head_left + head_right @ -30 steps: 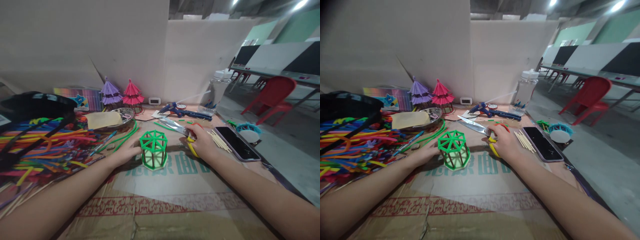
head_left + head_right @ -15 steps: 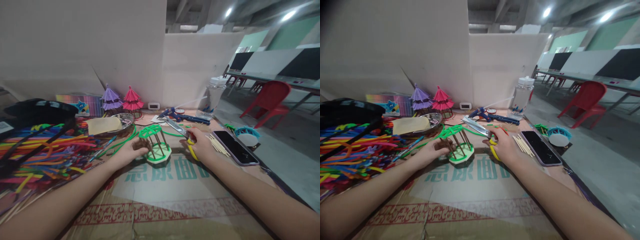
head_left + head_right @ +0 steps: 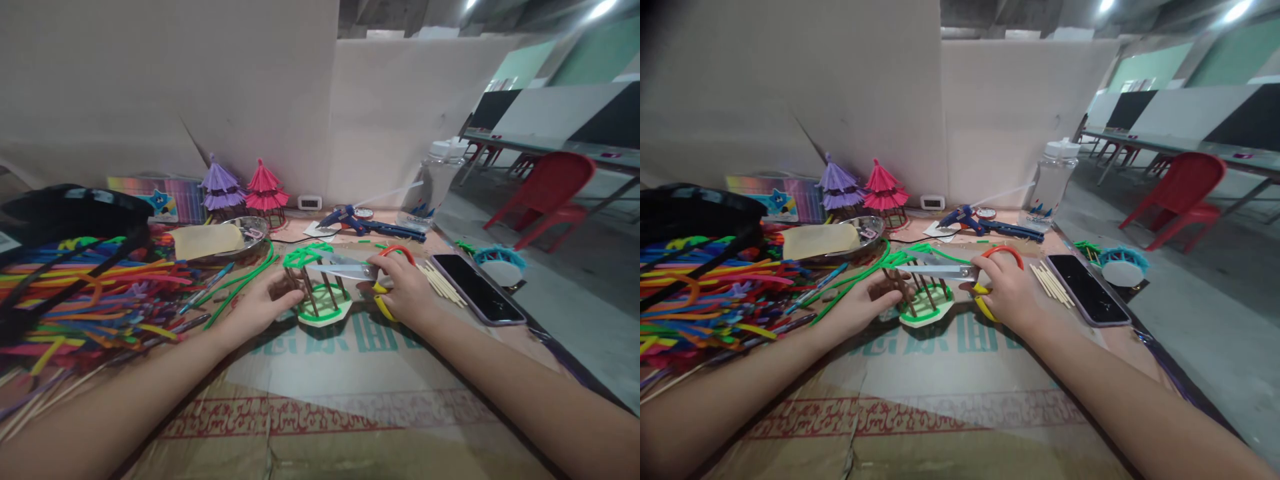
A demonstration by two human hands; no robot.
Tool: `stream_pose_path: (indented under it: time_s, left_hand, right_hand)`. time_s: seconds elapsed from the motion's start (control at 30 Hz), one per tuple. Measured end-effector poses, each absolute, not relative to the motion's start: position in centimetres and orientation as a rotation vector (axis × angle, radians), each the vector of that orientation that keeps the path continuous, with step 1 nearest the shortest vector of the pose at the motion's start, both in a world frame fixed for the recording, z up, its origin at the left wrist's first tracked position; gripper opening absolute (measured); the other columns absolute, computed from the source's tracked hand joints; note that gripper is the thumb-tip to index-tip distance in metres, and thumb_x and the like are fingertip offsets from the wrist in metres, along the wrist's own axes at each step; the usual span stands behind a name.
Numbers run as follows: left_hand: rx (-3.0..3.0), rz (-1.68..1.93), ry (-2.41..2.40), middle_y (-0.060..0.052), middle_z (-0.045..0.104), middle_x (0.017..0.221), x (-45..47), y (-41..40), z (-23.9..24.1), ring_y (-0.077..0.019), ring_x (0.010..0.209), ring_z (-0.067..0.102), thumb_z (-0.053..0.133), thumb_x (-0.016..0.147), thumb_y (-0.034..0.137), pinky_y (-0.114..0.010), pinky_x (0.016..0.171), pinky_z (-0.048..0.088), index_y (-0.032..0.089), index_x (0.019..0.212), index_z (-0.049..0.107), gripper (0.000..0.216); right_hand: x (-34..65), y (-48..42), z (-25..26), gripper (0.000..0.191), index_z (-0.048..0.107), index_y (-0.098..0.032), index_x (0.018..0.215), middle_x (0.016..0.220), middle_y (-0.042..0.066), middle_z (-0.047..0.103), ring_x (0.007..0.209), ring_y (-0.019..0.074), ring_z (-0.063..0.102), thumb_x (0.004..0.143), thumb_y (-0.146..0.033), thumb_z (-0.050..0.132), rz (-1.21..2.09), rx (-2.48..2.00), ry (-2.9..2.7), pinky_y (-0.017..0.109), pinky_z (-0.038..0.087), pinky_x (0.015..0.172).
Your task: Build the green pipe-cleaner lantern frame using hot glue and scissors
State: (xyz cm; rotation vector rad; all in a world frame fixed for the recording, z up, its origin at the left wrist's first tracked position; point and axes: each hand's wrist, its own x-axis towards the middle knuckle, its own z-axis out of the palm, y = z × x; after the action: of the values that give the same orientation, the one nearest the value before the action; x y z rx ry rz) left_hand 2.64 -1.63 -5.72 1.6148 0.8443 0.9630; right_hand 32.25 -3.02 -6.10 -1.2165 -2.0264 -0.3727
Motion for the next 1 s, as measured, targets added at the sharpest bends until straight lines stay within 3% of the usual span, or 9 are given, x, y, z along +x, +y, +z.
stream_pose_path:
  time_s: [0.37, 1.0]
  left_hand:
    - [1.674, 0.988, 0.863, -0.007, 0.076, 0.094, 2.90, -2.24, -5.60, -0.0276, 0.096, 0.073, 0.074, 0.081, 0.040, -0.040, 0.088, 0.060, 0.020, 0.102, 0.067, 0.029]
    - [1.711, 0.948, 0.848, -0.011, 0.077, 0.111, 2.84, -2.24, -5.66, -0.0286, 0.106, 0.072, 0.072, 0.084, 0.045, -0.039, 0.093, 0.059, 0.017, 0.115, 0.067, 0.042]
  right_hand:
    - [32.23, -2.99, -6.03, 0.027, 0.062, -0.023, 0.112, 0.091, 0.006, 0.067, 0.081, 0.0229, 0.064, 0.090, -0.038, 0.066, -0.459, -1.194, -2.022, 0.032, 0.045, 0.067]
    - [32.68, -2.68, -6.09, 0.030, 0.064, -0.021, 0.112, 0.092, 0.006, 0.067, 0.078, 0.0217, 0.063, 0.090, -0.042, 0.068, -0.614, -1.123, -2.010, 0.031, 0.044, 0.064]
